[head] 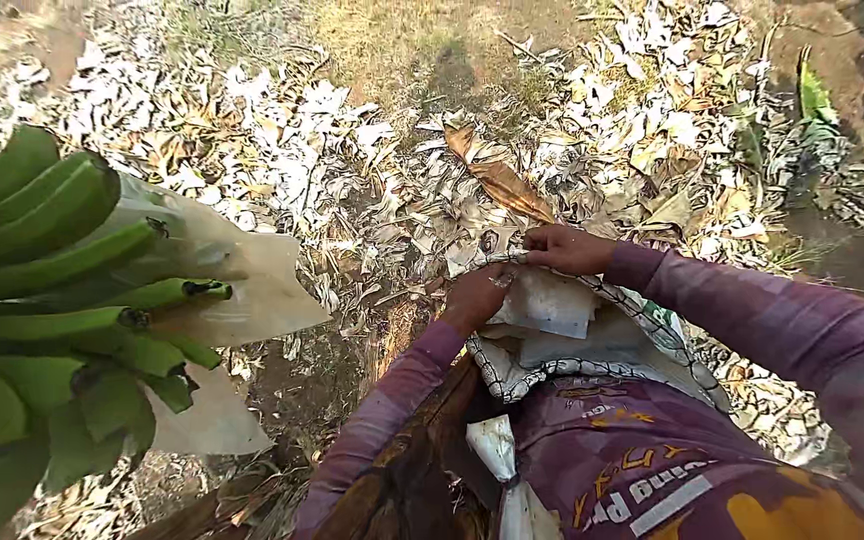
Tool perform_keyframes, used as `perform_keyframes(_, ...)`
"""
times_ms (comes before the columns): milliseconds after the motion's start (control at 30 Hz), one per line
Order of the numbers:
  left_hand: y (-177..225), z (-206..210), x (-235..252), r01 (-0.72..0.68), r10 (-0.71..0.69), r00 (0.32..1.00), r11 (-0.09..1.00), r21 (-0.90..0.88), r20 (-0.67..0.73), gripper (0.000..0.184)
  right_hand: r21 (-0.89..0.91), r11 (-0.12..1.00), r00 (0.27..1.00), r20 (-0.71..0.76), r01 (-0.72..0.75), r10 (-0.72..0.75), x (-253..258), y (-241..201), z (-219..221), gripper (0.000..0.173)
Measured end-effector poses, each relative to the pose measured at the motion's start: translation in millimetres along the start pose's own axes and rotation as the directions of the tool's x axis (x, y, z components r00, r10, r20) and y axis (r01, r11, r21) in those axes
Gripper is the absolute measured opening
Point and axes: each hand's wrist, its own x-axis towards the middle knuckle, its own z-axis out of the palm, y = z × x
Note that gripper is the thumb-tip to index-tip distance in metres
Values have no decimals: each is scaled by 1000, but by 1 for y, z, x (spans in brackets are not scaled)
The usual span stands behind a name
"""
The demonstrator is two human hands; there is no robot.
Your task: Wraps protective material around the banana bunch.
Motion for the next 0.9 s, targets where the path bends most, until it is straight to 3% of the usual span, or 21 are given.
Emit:
perform_keyframes(67,-4,1,0,-31,30,999,999,-34,-29,21,-7,1000,1000,-2,15,-15,2,6,1,24)
perform_keyframes(167,-10,8,-1,-256,245,962,963,-82,-122,50,15,1000,1000,-18,-1,1,2,11,1,24)
perform_keyframes(200,-10,12,0,-314,302,945,946,-85,-128,51,23,1000,1000,-24,-10,11,2,11,0,23)
perform_keyframes(333,-11,13,-1,-300,273,947,942,-153,-171,19,25,999,999,-20,-42,42,7,8,-1,23)
perform_keyframes(367,-12,14,-1,-285,257,949,947,-151,-180,22,24,999,999,-15,-43,43,8,8,-1,23)
perform_keyframes(467,-8,17,-1,-268,253,954,960,-76,-162,62,26,998,999,-4,-50,50,13,6,1,24)
perform_keyframes(500,-6,17,-2,-281,266,948,957,-66,-177,62,35,998,998,-7,-55,55,14,5,1,24)
perform_keyframes(633,-2,20,-1,-377,304,873,917,-133,-381,24,46,997,998,-7,-55,55,18,5,2,23)
perform_keyframes(700,-1,15,1,-371,252,873,899,-232,-418,16,62,997,999,-5,-53,53,19,8,1,23)
perform_keyframes(800,-1,4,-1,-221,62,937,865,-450,-343,16,88,994,998,-3,-64,64,23,13,1,24)
perform_keyframes(900,-5,-21,-13,-6,-250,946,621,-784,-205,23,127,989,997,-5,-79,80,25,18,0,23)
